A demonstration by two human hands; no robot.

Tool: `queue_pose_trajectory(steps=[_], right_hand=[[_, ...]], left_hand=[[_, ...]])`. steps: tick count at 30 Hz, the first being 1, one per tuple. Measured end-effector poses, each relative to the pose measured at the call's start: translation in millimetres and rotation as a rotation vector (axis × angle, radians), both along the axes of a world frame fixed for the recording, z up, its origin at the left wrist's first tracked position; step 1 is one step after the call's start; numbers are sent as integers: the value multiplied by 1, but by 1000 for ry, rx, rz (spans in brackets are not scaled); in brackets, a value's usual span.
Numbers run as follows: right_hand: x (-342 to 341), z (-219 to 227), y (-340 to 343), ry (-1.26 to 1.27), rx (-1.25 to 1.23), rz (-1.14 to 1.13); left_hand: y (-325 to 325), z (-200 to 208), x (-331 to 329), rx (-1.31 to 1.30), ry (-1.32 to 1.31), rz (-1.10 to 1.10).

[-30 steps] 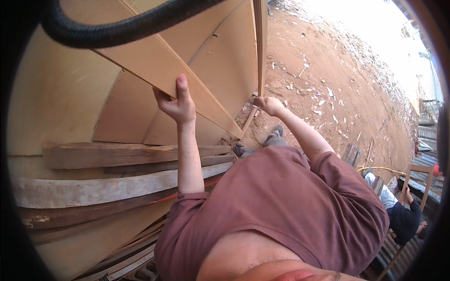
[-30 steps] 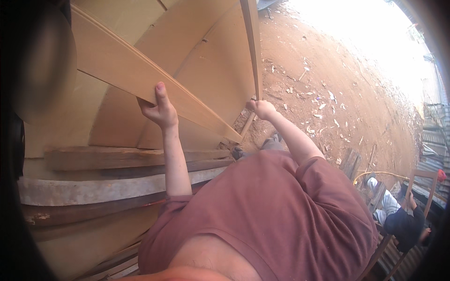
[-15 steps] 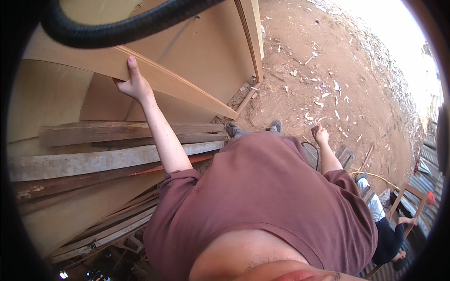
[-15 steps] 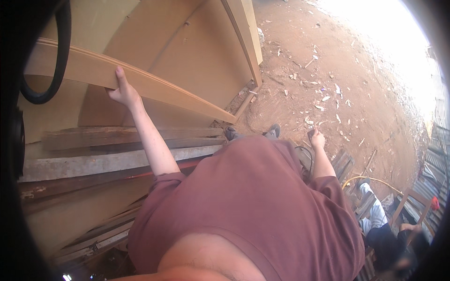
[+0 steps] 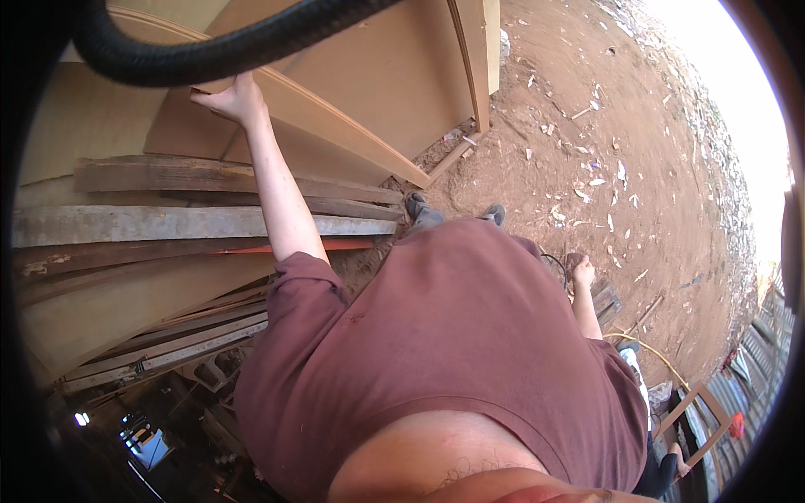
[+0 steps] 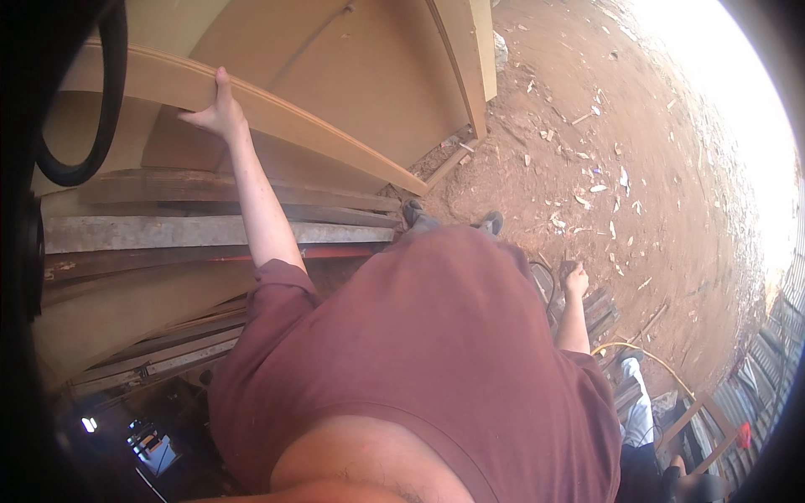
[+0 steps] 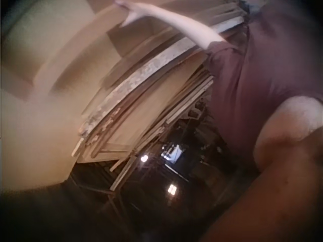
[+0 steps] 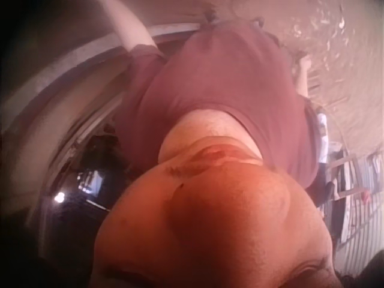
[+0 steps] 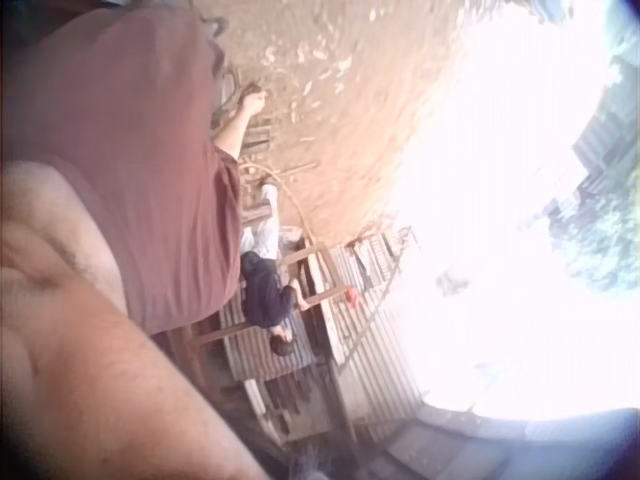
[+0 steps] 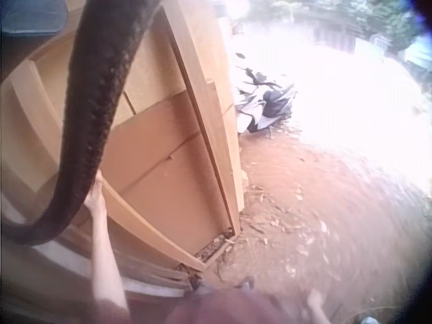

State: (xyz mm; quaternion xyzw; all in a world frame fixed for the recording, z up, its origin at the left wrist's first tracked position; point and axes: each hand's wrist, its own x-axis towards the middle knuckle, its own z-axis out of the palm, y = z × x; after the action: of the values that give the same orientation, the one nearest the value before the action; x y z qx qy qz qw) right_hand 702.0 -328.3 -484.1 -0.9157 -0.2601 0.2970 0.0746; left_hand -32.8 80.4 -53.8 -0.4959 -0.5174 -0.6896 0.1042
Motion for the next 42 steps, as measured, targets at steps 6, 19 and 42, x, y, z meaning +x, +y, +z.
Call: queue_pose_trajectory(steps=[6,19,42], right_hand=[[11,-30,-7,52,-16,131],[43,-47,36,78,19,147],[8,-24,107,189,-53,327]], left_hand=[[6,2,-7,11,115,14],[8,2,5,88,-28,-49],[8,3,7,131,256,340]])
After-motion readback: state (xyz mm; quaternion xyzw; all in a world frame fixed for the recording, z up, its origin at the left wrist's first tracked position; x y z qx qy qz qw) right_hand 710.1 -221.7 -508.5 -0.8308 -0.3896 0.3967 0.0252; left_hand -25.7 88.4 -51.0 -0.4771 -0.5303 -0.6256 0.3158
